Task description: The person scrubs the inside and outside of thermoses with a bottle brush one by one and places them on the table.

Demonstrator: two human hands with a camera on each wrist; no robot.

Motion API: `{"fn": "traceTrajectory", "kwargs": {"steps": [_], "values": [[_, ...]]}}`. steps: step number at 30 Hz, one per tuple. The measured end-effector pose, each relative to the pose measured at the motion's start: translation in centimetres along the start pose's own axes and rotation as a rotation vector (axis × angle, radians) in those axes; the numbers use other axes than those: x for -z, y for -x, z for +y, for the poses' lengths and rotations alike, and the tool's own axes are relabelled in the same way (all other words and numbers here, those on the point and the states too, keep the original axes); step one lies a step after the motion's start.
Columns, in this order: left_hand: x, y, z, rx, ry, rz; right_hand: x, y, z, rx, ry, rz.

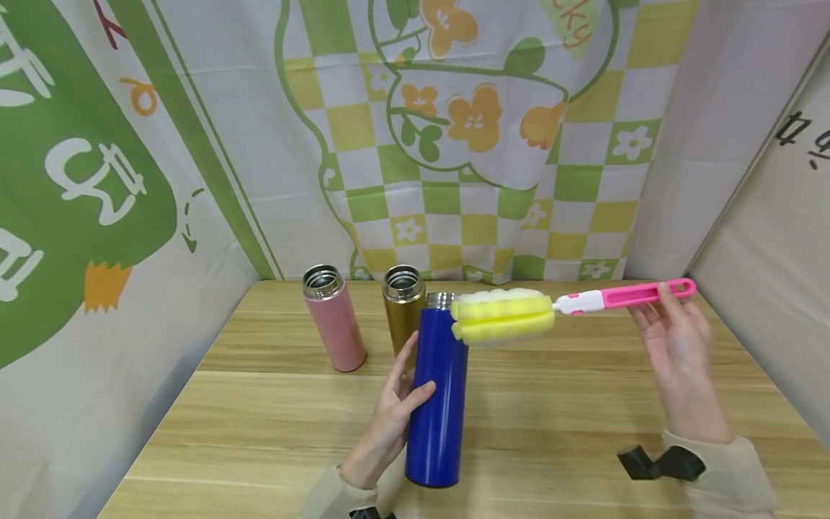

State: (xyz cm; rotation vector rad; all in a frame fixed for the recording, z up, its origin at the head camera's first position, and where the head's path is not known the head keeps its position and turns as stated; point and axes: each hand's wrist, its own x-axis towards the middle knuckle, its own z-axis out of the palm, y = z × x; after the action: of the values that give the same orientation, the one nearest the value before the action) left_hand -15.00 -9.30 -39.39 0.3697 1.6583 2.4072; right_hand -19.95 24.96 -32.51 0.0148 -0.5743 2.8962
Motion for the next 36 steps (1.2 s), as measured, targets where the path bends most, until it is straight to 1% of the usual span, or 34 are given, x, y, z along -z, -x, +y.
{"fn": "traceTrajectory", "kwargs": {"steps": [10, 16, 23, 27, 32, 36], "values": [[-0.4, -0.2, 0.0, -0.075, 0.034, -0.067, -0.3, -0.2, 0.5, 0.026, -0.011, -0.017], [-0.5, -0.6, 0.1, -0.084, 0.054, -0.090, -0.2, -0.1, 0.6, 0.028, 0.019, -0.021], [-0.7, -1.0, 0.2, -0.077, 0.057, -0.069, 0.3, 0.1, 0.5, -0.001, 0.076, -0.025], [-0.6, -1.3, 0.3, -0.089, 0.059, -0.059, 0.7, 0.2, 0.6, -0.024, 0.120, -0.041], [-0.7, -1.7, 0.6, -0.085, 0.063, -0.049, 1.3, 0.3, 0.6, -0.042, 0.196, -0.060], [-0.8, -1.9, 0.7, -0.084, 0.082, -0.037, 1.7, 0.5, 0.6, -0.065, 0.280, -0.091]]}}
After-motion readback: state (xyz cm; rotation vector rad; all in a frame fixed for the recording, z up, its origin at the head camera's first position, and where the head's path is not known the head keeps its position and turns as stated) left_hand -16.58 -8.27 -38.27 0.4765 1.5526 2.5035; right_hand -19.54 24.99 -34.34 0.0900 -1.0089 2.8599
